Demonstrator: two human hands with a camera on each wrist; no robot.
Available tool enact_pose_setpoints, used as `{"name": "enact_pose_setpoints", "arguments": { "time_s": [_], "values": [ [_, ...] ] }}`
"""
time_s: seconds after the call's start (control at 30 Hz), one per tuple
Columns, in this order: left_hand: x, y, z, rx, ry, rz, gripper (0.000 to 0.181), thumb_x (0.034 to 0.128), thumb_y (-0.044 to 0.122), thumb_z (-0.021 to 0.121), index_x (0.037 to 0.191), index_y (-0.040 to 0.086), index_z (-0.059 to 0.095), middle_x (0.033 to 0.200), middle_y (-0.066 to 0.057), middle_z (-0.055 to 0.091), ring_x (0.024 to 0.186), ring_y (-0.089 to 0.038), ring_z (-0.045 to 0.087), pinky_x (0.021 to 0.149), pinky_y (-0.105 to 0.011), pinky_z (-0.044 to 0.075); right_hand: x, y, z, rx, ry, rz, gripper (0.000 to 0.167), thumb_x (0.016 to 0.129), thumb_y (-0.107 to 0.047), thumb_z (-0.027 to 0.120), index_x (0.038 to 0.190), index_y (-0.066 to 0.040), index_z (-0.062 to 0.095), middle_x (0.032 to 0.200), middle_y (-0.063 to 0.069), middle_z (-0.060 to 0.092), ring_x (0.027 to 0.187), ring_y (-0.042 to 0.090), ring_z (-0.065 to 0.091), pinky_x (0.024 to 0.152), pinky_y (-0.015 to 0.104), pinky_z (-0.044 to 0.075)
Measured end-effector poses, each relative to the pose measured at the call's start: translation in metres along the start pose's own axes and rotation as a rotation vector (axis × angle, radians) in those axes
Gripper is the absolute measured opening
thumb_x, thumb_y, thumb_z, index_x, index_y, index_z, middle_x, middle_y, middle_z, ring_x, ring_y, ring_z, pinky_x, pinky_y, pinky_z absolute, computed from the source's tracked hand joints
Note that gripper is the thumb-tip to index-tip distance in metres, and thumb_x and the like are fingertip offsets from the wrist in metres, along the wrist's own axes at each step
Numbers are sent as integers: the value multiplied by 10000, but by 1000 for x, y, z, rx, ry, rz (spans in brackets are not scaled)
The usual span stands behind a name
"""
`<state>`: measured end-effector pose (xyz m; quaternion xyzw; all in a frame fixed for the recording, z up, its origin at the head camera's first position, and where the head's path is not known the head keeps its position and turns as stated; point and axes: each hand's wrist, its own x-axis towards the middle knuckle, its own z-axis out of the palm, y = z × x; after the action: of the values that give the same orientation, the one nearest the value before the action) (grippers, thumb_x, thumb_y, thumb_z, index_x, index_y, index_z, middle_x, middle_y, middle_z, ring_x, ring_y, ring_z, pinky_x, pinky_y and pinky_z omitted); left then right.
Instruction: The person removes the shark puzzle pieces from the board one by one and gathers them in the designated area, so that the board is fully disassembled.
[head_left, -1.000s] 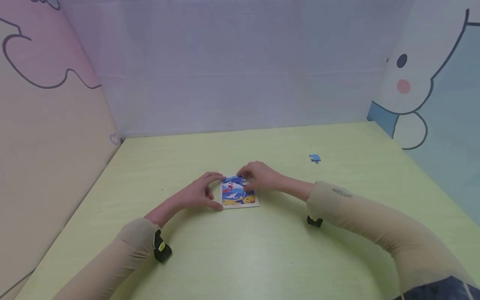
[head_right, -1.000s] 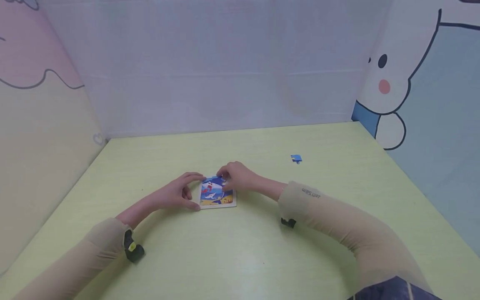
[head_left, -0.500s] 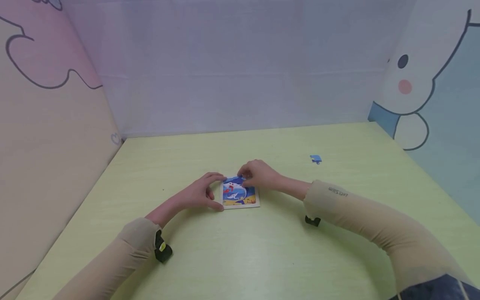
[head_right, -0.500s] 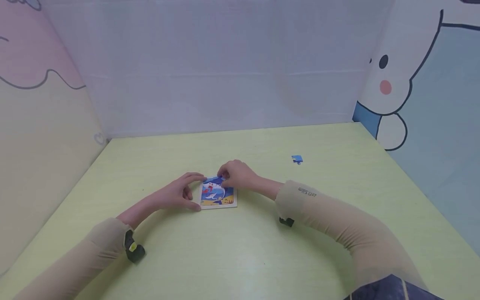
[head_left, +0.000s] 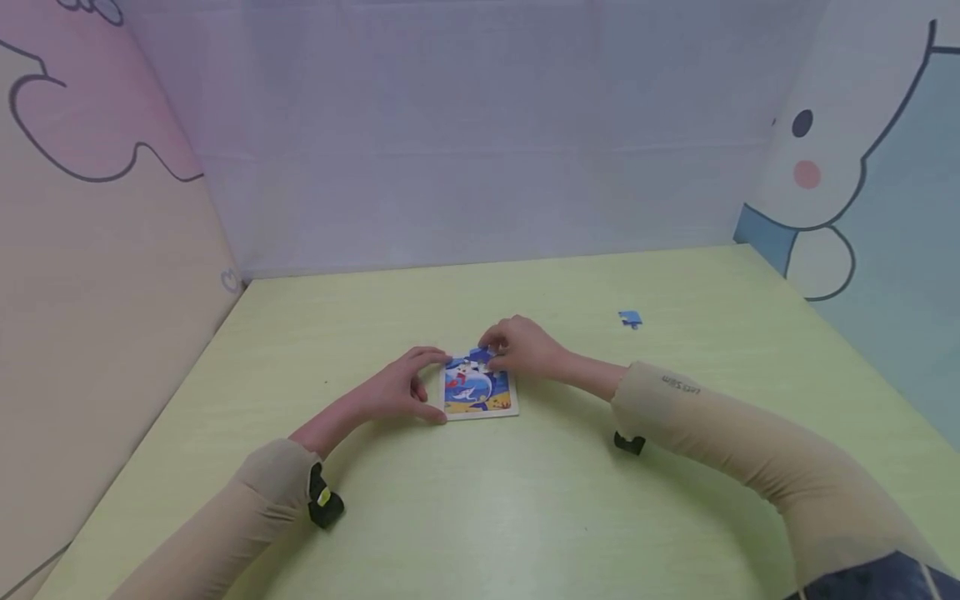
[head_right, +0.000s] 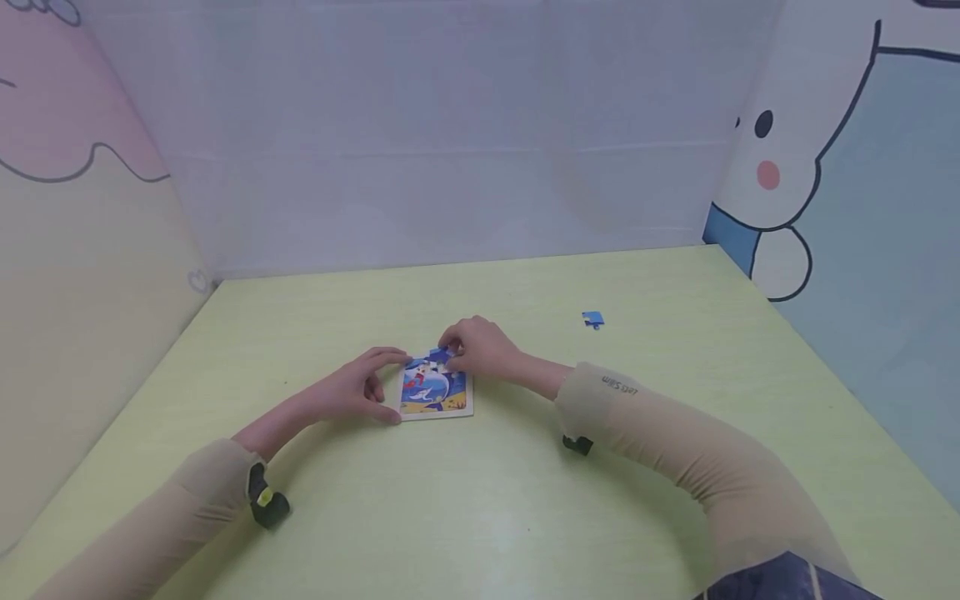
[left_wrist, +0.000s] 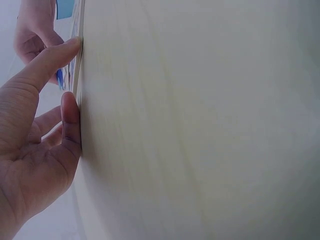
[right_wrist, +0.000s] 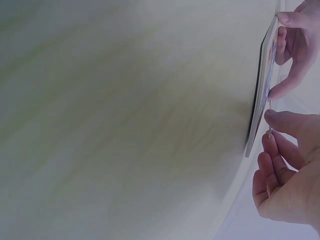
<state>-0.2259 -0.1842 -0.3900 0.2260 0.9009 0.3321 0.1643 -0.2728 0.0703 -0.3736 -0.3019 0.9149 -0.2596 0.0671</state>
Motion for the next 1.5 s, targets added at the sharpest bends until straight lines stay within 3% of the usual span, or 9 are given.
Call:
{"name": "enact_pose_setpoints", "arguments": {
  "time_s": [0.63,0.87,1.13,1.33,1.5],
  "values": [
    [-1,1,0,-2,-4,-14,889,745,268,875,1497,153,414,1592,-112,277,771,-119,565,723,-222,499,-2,49,-22,22,128,67,340,857,-108,752,1190,-54,704,1100,112,725,1041,261,632,953,420,495],
    [-1,1,1,-2,-4,-11,890,747,273,873,1498,154,412,1591,-108,275,782,-119,566,728,-229,499,-6,72,-37,18,117,116,348,865,-137,750,1204,-71,699,1140,119,713,1082,282,619,978,447,483],
    [-2,1,1,7,-3,-13,886,750,287,871,1497,162,413,1588,-108,282,777,-119,566,726,-226,497,-18,100,-53,9,120,81,334,861,-117,747,1187,-58,709,1136,148,706,1091,321,609,978,485,463],
    [-2,1,1,11,-1,-14,887,748,294,872,1497,165,414,1586,-107,286,777,-121,565,726,-229,496,-29,116,-65,-13,103,131,329,844,-128,760,1169,-89,727,1160,170,668,1108,331,555,947,464,400],
    [-2,1,1,9,-2,-15,890,747,299,872,1499,166,412,1591,-104,278,778,-123,563,728,-232,492,-34,133,-73,-70,78,154,316,842,-176,772,1153,-128,740,1257,162,646,1211,353,503,1024,538,344]
  ]
}}
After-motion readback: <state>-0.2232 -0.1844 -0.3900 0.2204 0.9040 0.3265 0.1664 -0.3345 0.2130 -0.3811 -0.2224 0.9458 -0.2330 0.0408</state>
